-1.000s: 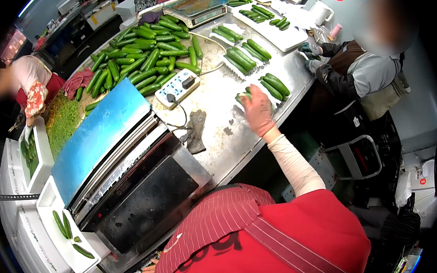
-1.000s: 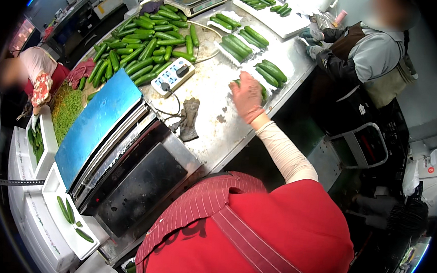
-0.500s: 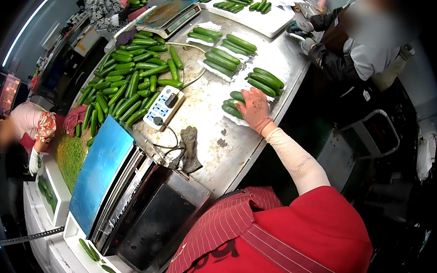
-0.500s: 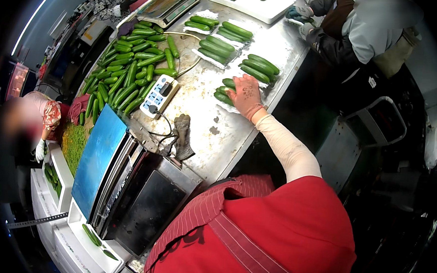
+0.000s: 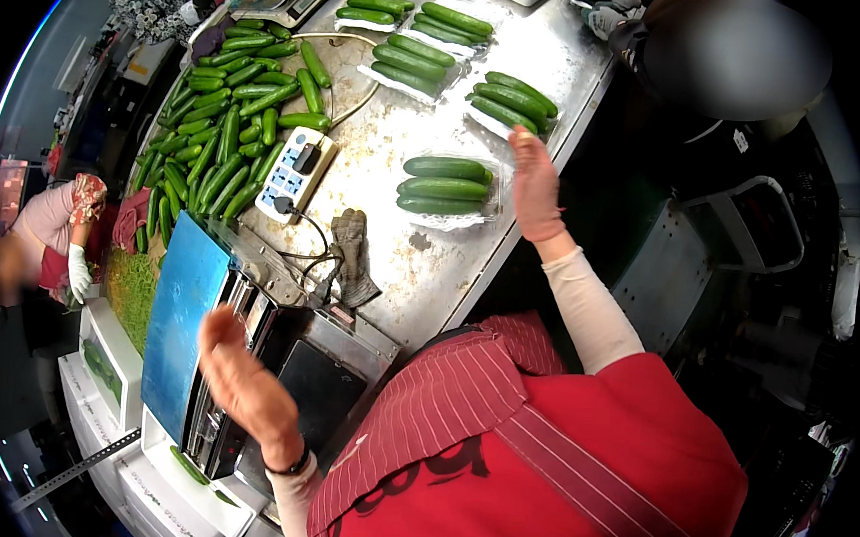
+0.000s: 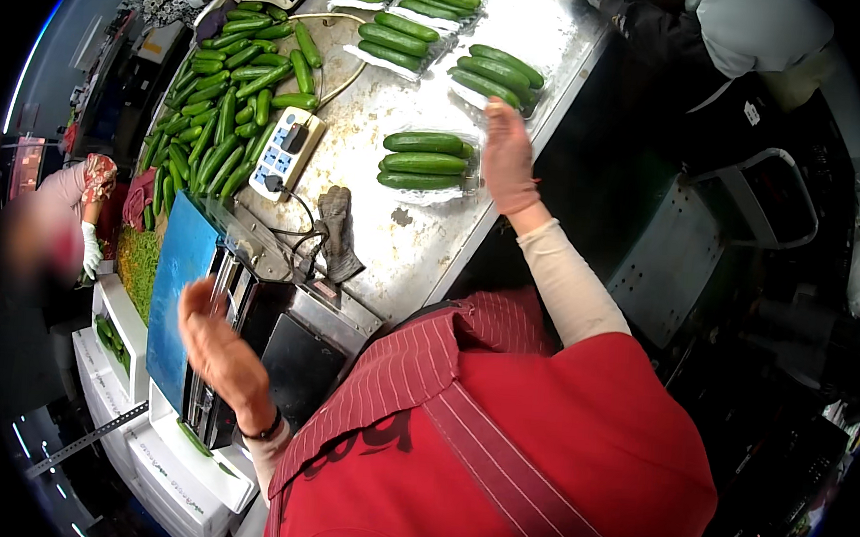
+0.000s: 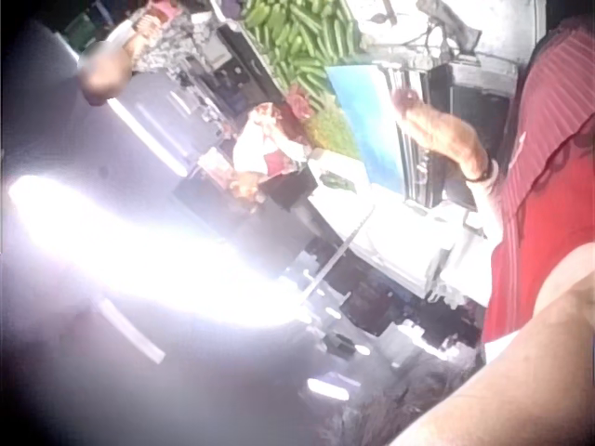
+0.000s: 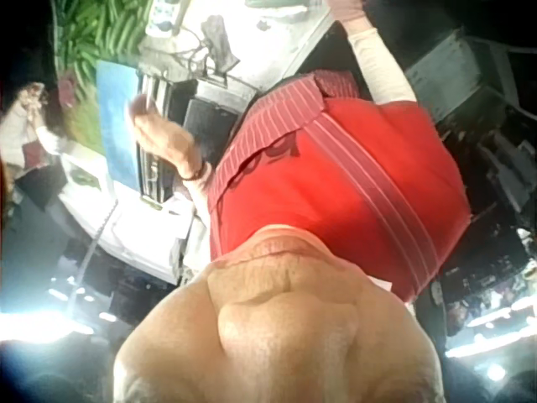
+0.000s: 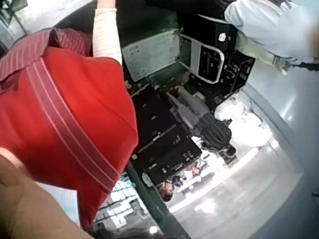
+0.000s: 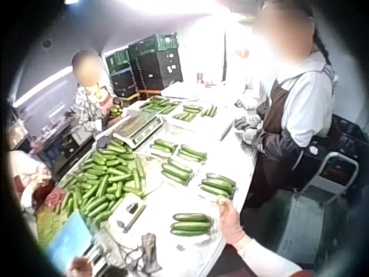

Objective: The person places cucumbers onto a vacuum sealer, seals them in plastic bags, and then places the packaged cucumbers into a black crate. The person repeats this process multiple times, handling the cucumbers and the packaging materials by hand.

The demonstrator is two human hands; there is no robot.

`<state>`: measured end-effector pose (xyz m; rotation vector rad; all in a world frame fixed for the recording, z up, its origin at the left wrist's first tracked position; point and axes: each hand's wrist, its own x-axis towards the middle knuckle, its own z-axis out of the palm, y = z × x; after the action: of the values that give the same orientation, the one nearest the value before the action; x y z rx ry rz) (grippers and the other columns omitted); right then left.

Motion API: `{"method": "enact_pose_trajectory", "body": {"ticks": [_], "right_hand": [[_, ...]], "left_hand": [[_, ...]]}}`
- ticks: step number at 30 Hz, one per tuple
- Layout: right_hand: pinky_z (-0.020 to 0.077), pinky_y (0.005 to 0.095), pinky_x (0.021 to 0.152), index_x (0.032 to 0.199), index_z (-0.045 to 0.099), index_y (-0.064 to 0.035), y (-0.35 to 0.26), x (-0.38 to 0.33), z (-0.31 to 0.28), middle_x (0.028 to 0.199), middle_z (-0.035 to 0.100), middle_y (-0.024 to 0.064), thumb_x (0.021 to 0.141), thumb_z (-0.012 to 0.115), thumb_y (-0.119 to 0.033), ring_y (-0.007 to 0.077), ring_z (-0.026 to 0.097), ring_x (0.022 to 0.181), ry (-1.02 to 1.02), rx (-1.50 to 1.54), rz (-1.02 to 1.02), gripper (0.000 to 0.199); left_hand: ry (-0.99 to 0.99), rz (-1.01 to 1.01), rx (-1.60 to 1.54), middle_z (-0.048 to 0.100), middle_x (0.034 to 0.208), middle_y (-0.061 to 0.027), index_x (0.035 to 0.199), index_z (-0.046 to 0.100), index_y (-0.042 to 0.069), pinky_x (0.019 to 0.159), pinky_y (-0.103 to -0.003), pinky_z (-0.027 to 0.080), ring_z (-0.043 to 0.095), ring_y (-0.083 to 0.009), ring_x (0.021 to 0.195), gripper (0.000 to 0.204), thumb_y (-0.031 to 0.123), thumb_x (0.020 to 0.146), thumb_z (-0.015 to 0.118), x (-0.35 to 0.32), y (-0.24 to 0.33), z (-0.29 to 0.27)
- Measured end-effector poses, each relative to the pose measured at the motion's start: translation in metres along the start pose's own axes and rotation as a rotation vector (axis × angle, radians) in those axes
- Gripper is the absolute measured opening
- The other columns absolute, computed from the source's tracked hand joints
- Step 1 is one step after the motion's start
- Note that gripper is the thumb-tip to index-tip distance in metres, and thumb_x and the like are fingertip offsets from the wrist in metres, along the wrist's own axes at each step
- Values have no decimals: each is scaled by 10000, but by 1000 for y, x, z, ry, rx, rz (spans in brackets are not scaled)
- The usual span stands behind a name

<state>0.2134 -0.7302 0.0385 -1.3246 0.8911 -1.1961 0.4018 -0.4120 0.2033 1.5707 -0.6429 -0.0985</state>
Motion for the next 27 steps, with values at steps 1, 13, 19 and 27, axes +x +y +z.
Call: {"method": "enact_pose_trajectory", "body": {"ticks": [1, 13, 19, 27], "right_hand": [[454, 341, 989, 1346, 455, 84, 4, -1, -7, 1268, 589, 119, 1018, 492, -406, 228, 580, 1133, 127, 288, 196, 591], [287, 228, 576, 831, 448, -150, 50, -25, -1, 749, 339, -69, 1044, 434, -394, 51, 326, 660, 37, 198, 366, 324], [457, 398, 910, 1147, 633, -30, -12, -29, 3, 1091, 620, 147, 814, 723, -131, 343, 568, 1023, 44, -648, -382, 359], [446, 405, 930, 974, 698, -86, 6, -4, 25, 1040, 669, 71, 756, 748, -189, 291, 594, 1027, -232, -613, -429, 247]], "left_hand": [[-129, -115, -40, 564, 1271, -168, 1343, 473, -45, 1067, -401, 402, 538, -258, 1211, 419, 242, 1044, 411, 6, -2, 13], [-447, -929, 96, 416, 1430, -233, 1442, 331, -58, 1061, -390, 353, 450, -331, 1273, 726, 510, 999, 425, 77, -148, 204], [-578, -453, 352, 434, 1382, -264, 1425, 392, -24, 1080, -407, 334, 427, -357, 1285, 622, 438, 1011, 435, 57, -205, 221], [-632, -84, 682, 296, 1496, -218, 1440, 436, 221, 1044, -623, 269, 343, -399, 1356, 523, 504, 1001, 414, 42, -195, 242]]}}
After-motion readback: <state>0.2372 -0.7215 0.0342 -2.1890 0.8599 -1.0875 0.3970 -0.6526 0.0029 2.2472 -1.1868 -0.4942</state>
